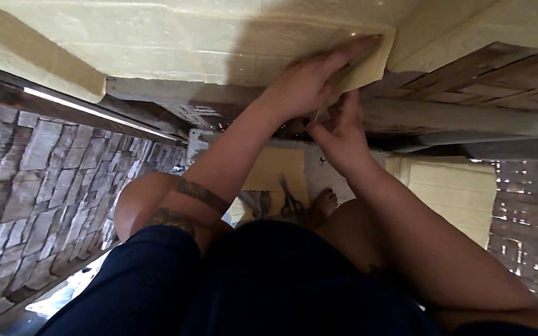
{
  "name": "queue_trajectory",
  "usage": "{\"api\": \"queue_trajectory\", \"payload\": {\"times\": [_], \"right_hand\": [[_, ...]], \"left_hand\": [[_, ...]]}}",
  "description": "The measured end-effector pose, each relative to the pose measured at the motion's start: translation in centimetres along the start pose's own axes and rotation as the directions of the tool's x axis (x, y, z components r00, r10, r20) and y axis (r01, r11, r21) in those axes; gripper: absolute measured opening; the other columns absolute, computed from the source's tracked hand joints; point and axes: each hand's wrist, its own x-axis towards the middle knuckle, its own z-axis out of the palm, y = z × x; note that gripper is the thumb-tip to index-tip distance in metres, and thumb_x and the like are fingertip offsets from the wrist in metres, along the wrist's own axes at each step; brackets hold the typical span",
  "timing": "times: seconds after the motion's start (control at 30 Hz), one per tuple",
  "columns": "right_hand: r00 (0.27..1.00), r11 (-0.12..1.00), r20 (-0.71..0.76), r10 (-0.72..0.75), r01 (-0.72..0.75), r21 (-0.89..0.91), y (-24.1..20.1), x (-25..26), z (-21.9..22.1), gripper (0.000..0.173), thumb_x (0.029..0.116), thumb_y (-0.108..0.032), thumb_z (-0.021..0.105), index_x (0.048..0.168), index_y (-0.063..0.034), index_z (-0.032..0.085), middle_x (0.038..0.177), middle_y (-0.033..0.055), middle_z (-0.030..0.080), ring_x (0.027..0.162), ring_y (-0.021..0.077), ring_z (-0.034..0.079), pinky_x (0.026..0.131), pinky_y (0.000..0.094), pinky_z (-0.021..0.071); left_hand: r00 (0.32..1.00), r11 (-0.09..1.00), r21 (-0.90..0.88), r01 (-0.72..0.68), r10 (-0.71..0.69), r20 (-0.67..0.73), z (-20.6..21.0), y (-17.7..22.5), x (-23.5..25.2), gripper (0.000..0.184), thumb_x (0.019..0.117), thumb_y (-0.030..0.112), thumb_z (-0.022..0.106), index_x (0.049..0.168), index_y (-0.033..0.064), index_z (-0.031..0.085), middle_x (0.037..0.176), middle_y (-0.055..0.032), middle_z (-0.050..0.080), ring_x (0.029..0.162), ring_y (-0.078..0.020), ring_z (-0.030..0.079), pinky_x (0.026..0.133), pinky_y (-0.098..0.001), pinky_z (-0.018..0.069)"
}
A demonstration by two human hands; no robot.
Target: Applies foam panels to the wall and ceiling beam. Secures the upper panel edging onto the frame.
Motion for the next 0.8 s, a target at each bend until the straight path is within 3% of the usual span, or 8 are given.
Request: {"api": "queue_trajectory", "payload": {"times": [0.07, 0.17, 0.23, 0.33, 0.4, 0.47, 0.63, 0.8], "right_hand": [[1.000, 1.000, -0.002, -0.004, 0.004, 0.014, 0.2, 0.2, 0.0, 0.099, 0.0859, -0.029, 0.071, 0.163, -0.0162, 0.010, 0.163, 0.0227, 0.021, 0.135, 0.0226, 0.051, 0.093, 0.0330, 0.0579], [1.000, 1.000, -0.003, 0.004, -0.004, -0.002, 0.1, 0.4, -0.1, 0.099, 0.0861, -0.030, 0.071, 0.164, -0.0166, 0.010, 0.163, 0.0227, 0.021, 0.138, 0.0228, 0.049, 0.097, 0.0335, 0.0566], [1.000, 1.000, 0.000, 0.010, -0.010, -0.029, 0.0, 0.6, -0.2, 0.100, 0.0857, -0.031, 0.071, 0.164, -0.0161, 0.010, 0.162, 0.0236, 0.021, 0.139, 0.0241, 0.047, 0.098, 0.0347, 0.0552], [1.000, 0.998, 0.001, 0.025, -0.025, -0.060, -0.3, 0.6, -0.4, 0.103, 0.0866, -0.028, 0.071, 0.164, -0.0138, 0.006, 0.164, 0.0255, 0.017, 0.141, 0.0275, 0.044, 0.102, 0.0379, 0.0530], [0.999, 0.997, -0.005, 0.038, -0.039, -0.064, -0.3, 0.7, -0.4, 0.101, 0.0861, -0.025, 0.069, 0.165, -0.0146, 0.006, 0.164, 0.0245, 0.017, 0.144, 0.0272, 0.041, 0.106, 0.0392, 0.0497], [0.999, 0.998, -0.006, 0.038, -0.038, -0.049, -0.2, 0.8, -0.4, 0.102, 0.0842, -0.022, 0.067, 0.164, -0.0150, 0.005, 0.164, 0.0222, 0.019, 0.146, 0.0246, 0.038, 0.110, 0.0387, 0.0457], [1.000, 1.000, 0.003, 0.027, -0.027, 0.015, 0.3, 0.6, -0.6, 0.099, 0.0815, -0.021, 0.066, 0.163, -0.0174, 0.010, 0.162, 0.0181, 0.025, 0.144, 0.0216, 0.040, 0.109, 0.0388, 0.0470], [0.999, 0.999, -0.001, 0.038, -0.038, 0.018, 0.6, 0.4, -0.9, 0.101, 0.0828, -0.023, 0.065, 0.164, -0.0168, 0.006, 0.162, 0.0180, 0.025, 0.144, 0.0223, 0.040, 0.109, 0.0384, 0.0470]], "left_hand": [[1.000, 1.000, -0.018, 0.013, -0.013, -0.003, -1.0, 1.1, -0.4, 0.068, 0.0947, 0.012, 0.054, 0.158, 0.0304, 0.039, 0.129, -0.0003, 0.070, 0.105, -0.0195, 0.071, 0.086, -0.0463, 0.0579], [0.962, 0.984, -0.079, 0.159, -0.136, 0.237, -5.3, 5.0, -0.6, 0.067, 0.1013, 0.004, 0.048, 0.163, 0.0233, 0.028, 0.147, -0.0071, 0.059, 0.118, -0.0291, 0.067, 0.099, -0.0513, 0.0527], [0.956, 0.980, -0.093, 0.176, -0.148, 0.252, -5.5, 5.5, -0.6, 0.068, 0.1014, 0.004, 0.048, 0.163, 0.0223, 0.028, 0.145, -0.0102, 0.060, 0.116, -0.0309, 0.068, 0.097, -0.0511, 0.0538], [0.955, 0.978, -0.123, 0.167, -0.129, 0.269, -5.2, 5.2, -0.8, 0.071, 0.1004, 0.001, 0.049, 0.164, 0.0222, 0.026, 0.150, -0.0078, 0.055, 0.122, -0.0275, 0.065, 0.101, -0.0483, 0.0526], [0.947, 0.970, -0.166, 0.175, -0.119, 0.298, -5.0, 4.5, -1.1, 0.072, 0.0994, -0.003, 0.047, 0.164, 0.0226, 0.027, 0.160, -0.0017, 0.044, 0.136, -0.0211, 0.055, 0.112, -0.0431, 0.0459], [0.942, 0.958, -0.205, 0.199, -0.130, 0.310, -4.7, 3.6, -1.5, 0.070, 0.0986, -0.005, 0.043, 0.162, 0.0214, 0.032, 0.161, -0.0018, 0.043, 0.142, -0.0186, 0.048, 0.116, -0.0407, 0.0409], [0.929, 0.919, -0.278, 0.280, -0.186, 0.320, -3.4, 2.8, -2.0, 0.067, 0.0995, -0.005, 0.042, 0.161, 0.0197, 0.034, 0.158, -0.0057, 0.046, 0.140, -0.0210, 0.051, 0.115, -0.0425, 0.0428], [0.919, 0.896, -0.298, 0.328, -0.229, 0.322, -2.3, 2.6, -1.7, 0.068, 0.0995, -0.004, 0.044, 0.161, 0.0233, 0.032, 0.149, -0.0090, 0.055, 0.127, -0.0273, 0.062, 0.104, -0.0487, 0.0511]]}}
